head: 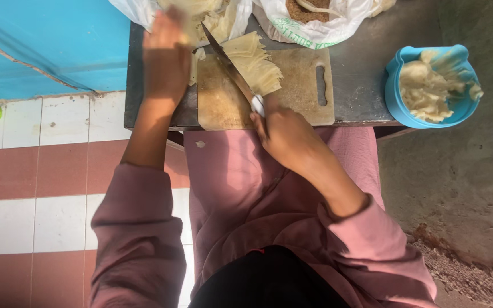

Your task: The person sits on the floor and cuts a stack of thin dough sheets into smaller pieces with a knife on a cutting board. They then place filling from a blue bowl onto the cut wrappers and fold the wrappers around the filling to form filled pastries, setting finished pieces aside.

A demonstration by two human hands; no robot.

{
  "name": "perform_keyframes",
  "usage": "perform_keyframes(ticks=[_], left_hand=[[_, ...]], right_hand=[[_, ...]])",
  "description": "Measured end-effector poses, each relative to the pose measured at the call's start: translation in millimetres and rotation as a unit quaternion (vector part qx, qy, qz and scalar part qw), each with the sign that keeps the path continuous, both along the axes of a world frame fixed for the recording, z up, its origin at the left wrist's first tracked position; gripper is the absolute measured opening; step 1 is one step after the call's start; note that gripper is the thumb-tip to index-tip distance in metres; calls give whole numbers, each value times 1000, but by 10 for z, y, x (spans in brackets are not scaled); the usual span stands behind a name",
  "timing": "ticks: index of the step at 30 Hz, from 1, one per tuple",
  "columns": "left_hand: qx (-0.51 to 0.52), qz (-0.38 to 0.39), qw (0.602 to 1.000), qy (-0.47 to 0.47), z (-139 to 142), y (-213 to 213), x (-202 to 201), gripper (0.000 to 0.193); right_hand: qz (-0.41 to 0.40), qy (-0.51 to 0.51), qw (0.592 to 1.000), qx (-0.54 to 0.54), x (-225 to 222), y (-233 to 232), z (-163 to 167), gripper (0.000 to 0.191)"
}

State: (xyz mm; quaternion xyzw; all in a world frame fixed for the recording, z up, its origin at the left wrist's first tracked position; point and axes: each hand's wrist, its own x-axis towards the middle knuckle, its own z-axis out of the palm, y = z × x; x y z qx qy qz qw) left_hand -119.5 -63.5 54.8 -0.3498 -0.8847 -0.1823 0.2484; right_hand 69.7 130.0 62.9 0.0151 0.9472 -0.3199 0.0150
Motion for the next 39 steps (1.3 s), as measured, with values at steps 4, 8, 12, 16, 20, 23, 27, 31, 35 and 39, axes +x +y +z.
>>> perform_keyframes(ticks=[4,8,12,16,20,23,27,31,35,39], left_hand=[[-28,-29,993,-114,-54,72,-5,59],[-33,9,989,-143,-61,93,-32,56],[-10,44,999,-28,-37,189,-111,54],[80,23,996,-12,-57,167,-58,41],[135,-89,969,-184,-33,302,40,26],[127,-263,940,-177,-19,471,58,31],[128,-249,896,-345,-75,489,-47,28],[200,-175,863,-429,-259,496,-185,24],[335,-127,815,-456,-340,405,-310,21],[395,-8,866,-308,-306,11,-322,22]], right_hand=[[-44,-72,996,-40,490,167,283,31],[-90,59,994,-8,797,343,337,30],[-216,77,969,94,769,613,130,31],[-292,56,943,152,593,918,-108,33],[-299,76,927,212,329,1082,-269,66],[-316,15,922,222,148,1118,-274,69],[-282,60,924,252,48,973,-126,59],[-17,194,962,190,-121,586,1,46],[189,240,921,242,-450,380,21,55],[227,208,878,366,-587,339,-27,54]])
